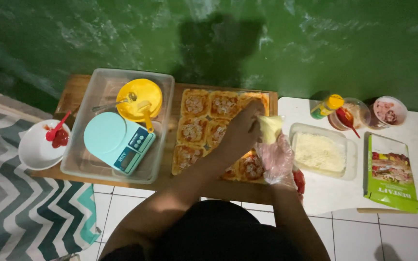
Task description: The person adds pieces of meat to bread slices by hand, sprinkles shredded cheese over them, and finishes by squeezing mayonnaise from a plastic bag onto each slice.
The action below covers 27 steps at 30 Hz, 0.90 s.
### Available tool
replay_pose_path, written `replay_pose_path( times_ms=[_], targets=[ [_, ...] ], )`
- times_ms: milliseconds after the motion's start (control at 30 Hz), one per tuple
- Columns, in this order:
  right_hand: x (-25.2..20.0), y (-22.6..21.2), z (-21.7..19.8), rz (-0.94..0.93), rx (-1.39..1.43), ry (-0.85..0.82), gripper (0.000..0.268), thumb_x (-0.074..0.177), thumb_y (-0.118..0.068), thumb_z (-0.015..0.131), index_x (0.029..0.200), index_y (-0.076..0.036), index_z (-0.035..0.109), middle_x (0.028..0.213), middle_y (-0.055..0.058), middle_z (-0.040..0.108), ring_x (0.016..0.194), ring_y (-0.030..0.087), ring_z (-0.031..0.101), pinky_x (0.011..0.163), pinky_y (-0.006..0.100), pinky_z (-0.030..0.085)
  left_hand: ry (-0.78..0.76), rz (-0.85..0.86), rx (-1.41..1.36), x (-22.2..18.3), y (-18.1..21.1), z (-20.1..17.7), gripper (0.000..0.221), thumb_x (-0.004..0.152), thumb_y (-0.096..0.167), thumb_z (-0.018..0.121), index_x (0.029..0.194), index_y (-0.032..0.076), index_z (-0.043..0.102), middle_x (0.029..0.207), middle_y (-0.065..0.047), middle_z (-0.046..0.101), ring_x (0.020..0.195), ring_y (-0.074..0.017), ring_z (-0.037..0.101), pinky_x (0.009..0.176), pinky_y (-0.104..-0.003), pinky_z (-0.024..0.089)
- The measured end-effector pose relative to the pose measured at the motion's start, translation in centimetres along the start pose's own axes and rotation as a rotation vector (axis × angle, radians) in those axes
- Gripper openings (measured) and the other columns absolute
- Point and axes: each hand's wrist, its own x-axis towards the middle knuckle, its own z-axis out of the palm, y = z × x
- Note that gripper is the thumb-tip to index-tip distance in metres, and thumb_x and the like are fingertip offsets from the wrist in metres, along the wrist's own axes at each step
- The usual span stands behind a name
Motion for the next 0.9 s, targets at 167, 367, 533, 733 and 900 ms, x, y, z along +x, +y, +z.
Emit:
replay_pose_path(
  times_ms=[167,367,533,733,900],
  targets=[
    [0.1,1.1,-0.9,0.162,0.053,-0.034,0.054,0.088,-0.006,0.082,0.137,-0.002,0.06,0.134,0.02,0.062,0.124,0.032,0.063,0.103,0.044,0.061,-0.129,-0.327,-0.578,-0.4,-1.5,-1.1,0.019,0.105,0.007,0.041,0.113,0.0,0.057,0.115,-0.023,0.065,0.091,-0.0226,0.072,0.084,-0.035,0.066],
    [0.4,1.6,2.7,-0.03,-0.295,0.188,0.083,0.079,0.001,0.078,0.154,-0.01,0.044,0.136,0.019,0.058,0.123,0.03,0.063,0.097,0.035,0.064,-0.037,0.067,0.216,-2.3,0.0,-3.7,0.03,0.096,0.001,0.057,0.126,0.001,0.062,0.124,-0.019,0.063,0.095,-0.029,0.069,0.08,-0.037,0.059],
    [0.8,1.1,6.2,-0.098,-0.533,0.193,0.09,0.082,0.006,0.076,0.161,-0.013,0.038,0.141,0.02,0.057,0.124,0.031,0.061,0.091,0.032,0.059,0.048,0.391,0.687,-1.7,-1.8,-4.0,0.025,0.092,0.004,0.063,0.117,0.004,0.065,0.115,-0.013,0.065,0.103,-0.0288,0.07,0.081,-0.039,0.06],
    [1.4,0.8,10.0,-0.132,-0.828,0.099,0.084,0.081,0.006,0.076,0.154,-0.006,0.036,0.136,0.018,0.058,0.129,0.032,0.061,0.111,0.043,0.057,0.127,0.003,0.359,-1.2,-1.6,-3.8,0.011,0.1,0.012,0.062,0.107,0.007,0.069,0.111,-0.015,0.067,0.085,-0.0244,0.069,0.07,-0.038,0.058],
    [1.6,0.6,10.2,-0.12,-0.872,0.114,0.085,0.079,0.008,0.076,0.153,-0.005,0.036,0.136,0.018,0.059,0.129,0.031,0.061,0.112,0.043,0.056,0.115,-0.379,-0.276,-1.1,-0.6,-4.0,0.03,0.101,0.022,0.056,0.128,0.01,0.05,0.101,-0.016,0.074,0.086,-0.0201,0.075,0.071,-0.034,0.061]
  ],
)
